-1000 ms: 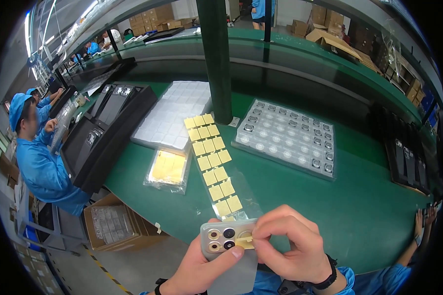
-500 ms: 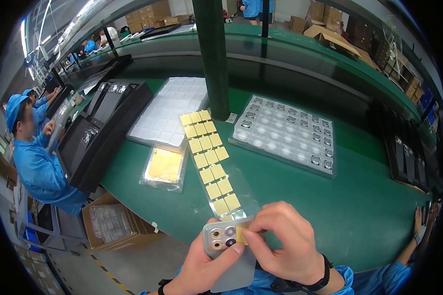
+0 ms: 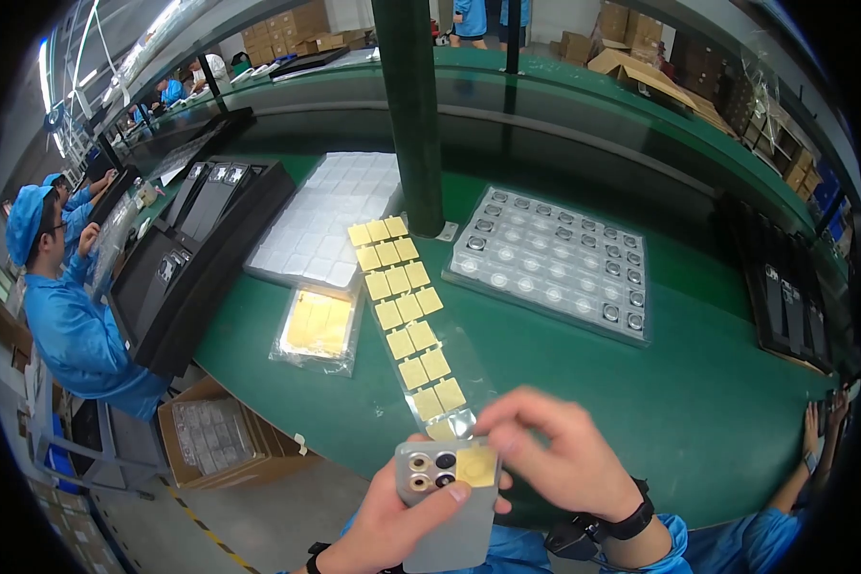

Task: Applying small adhesive labels and protective films to phone camera modules on an assembly line.

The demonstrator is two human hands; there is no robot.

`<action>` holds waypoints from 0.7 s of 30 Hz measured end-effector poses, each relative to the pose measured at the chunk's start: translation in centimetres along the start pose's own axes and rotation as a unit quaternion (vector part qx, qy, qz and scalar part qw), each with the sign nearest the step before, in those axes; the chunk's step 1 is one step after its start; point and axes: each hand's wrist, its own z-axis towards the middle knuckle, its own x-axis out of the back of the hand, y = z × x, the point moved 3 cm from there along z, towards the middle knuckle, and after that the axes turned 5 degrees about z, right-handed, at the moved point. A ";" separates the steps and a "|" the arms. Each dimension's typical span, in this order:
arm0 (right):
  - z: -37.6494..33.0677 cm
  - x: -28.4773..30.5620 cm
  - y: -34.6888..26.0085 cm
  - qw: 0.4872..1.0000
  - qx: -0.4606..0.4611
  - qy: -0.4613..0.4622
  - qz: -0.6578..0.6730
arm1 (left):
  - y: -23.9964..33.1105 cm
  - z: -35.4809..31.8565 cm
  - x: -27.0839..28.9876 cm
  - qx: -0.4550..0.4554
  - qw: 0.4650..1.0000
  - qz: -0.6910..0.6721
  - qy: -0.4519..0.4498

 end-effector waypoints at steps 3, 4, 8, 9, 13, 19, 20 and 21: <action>-0.5 -0.9 1.2 0.993 -0.020 -0.105 -0.059 | -0.3 0.0 0.4 -0.060 0.995 0.074 0.015; -0.4 -1.0 1.2 0.990 -0.076 -0.122 -0.011 | -0.2 -0.1 0.4 -0.059 0.995 0.073 0.016; -0.6 -1.3 1.3 0.982 -0.125 -0.123 0.075 | 0.0 -0.4 0.1 -0.045 0.999 0.030 0.008; -0.5 -1.1 1.7 0.982 -0.125 -0.122 0.075 | -0.1 -0.2 0.1 -0.026 1.000 -0.001 -0.004; -0.2 -1.4 1.7 0.981 -0.086 -0.152 0.082 | -0.6 0.0 0.9 -0.012 0.999 -0.021 0.022; -0.3 -1.4 2.6 0.979 -0.087 -0.150 0.108 | -0.3 -0.1 0.6 -0.047 0.999 -0.013 0.017; -0.3 -1.4 2.8 0.984 -0.060 -0.124 0.112 | -0.7 0.0 0.9 -0.039 0.998 -0.019 0.033; -0.3 -1.5 3.1 0.984 -0.059 -0.124 0.112 | -1.1 0.0 1.2 -0.032 0.998 -0.024 0.050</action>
